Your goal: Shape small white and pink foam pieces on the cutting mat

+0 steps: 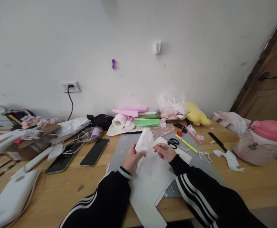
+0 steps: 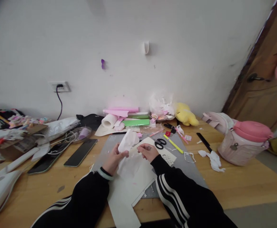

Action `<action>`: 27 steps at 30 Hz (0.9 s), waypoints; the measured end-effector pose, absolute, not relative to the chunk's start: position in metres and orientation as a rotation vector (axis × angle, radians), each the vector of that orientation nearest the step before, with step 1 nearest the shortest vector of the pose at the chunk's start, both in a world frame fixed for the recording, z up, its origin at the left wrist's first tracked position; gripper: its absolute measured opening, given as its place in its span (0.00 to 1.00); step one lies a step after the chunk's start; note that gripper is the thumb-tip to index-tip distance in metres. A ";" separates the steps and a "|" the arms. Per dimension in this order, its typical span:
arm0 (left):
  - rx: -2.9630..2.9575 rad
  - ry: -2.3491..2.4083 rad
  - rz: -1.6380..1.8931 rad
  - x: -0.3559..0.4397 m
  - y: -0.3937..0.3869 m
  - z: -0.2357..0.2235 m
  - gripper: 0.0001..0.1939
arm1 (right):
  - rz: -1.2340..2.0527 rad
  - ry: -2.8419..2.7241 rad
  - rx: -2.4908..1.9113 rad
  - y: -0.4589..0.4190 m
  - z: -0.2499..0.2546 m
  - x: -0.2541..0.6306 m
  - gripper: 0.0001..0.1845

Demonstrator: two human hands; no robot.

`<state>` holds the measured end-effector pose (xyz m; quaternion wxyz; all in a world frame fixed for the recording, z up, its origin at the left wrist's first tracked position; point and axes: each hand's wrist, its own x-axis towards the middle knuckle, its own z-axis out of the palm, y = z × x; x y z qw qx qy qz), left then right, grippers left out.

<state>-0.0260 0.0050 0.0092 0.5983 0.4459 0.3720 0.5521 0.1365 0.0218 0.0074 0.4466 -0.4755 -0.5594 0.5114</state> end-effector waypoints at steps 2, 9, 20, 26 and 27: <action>1.011 0.816 1.236 -0.023 0.004 0.005 0.22 | 1.333 -1.368 -1.136 0.021 0.007 0.136 0.16; 1.006 0.664 1.087 -0.012 -0.002 -0.004 0.27 | 1.391 -1.328 -1.029 0.016 0.006 0.124 0.14; 0.934 0.759 1.000 -0.012 0.000 -0.004 0.17 | 1.348 -1.431 -0.904 0.018 -0.009 0.124 0.15; 0.899 0.686 1.088 -0.012 -0.002 0.000 0.13 | 1.295 -1.487 -0.921 0.019 -0.013 0.126 0.14; 0.898 0.672 1.086 -0.013 -0.002 0.000 0.13 | 1.264 -1.504 -0.934 0.018 -0.011 0.126 0.14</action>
